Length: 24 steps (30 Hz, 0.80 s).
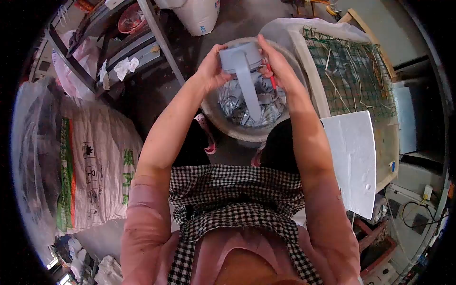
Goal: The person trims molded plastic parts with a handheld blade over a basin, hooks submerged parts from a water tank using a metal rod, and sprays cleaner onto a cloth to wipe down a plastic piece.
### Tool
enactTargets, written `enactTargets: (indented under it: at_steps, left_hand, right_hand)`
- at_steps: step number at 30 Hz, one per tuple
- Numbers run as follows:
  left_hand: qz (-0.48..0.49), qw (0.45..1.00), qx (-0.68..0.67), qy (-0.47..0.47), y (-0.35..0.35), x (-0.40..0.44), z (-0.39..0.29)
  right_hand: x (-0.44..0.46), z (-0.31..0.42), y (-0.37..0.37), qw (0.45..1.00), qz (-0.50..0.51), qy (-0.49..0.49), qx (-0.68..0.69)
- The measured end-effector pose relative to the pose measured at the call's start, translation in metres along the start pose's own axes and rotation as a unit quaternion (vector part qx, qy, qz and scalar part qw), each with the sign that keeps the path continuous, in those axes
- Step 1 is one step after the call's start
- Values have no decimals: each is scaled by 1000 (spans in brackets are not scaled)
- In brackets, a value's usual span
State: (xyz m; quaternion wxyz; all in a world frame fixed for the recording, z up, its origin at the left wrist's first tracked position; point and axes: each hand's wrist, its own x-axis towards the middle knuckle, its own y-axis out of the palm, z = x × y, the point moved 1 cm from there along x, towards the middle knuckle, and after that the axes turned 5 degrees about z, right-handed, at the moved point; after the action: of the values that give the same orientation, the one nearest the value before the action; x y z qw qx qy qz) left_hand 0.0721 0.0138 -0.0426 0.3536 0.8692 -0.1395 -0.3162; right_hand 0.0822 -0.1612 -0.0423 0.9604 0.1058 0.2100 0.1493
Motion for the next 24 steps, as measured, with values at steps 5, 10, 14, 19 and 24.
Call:
enactTargets:
  at_steps: [5,10,14,19,24]
  left_hand:
    - [-22,978,159,136,4,-11,-2]
    - [-25,902,340,264,7,-17,-6]
    - [5,888,317,332,3,-9,2]
    - [61,842,418,336,6,-13,20]
    - [17,463,758,459,1,-21,26]
  right_hand:
    - [-3,2,5,994,0,-48,-101]
    - [-5,5,3,958,-8,-249,-142]
    - [-6,2,4,941,-30,-294,-167]
    - [-8,3,11,940,-82,-332,-7]
    - [-9,9,2,956,-84,-237,153]
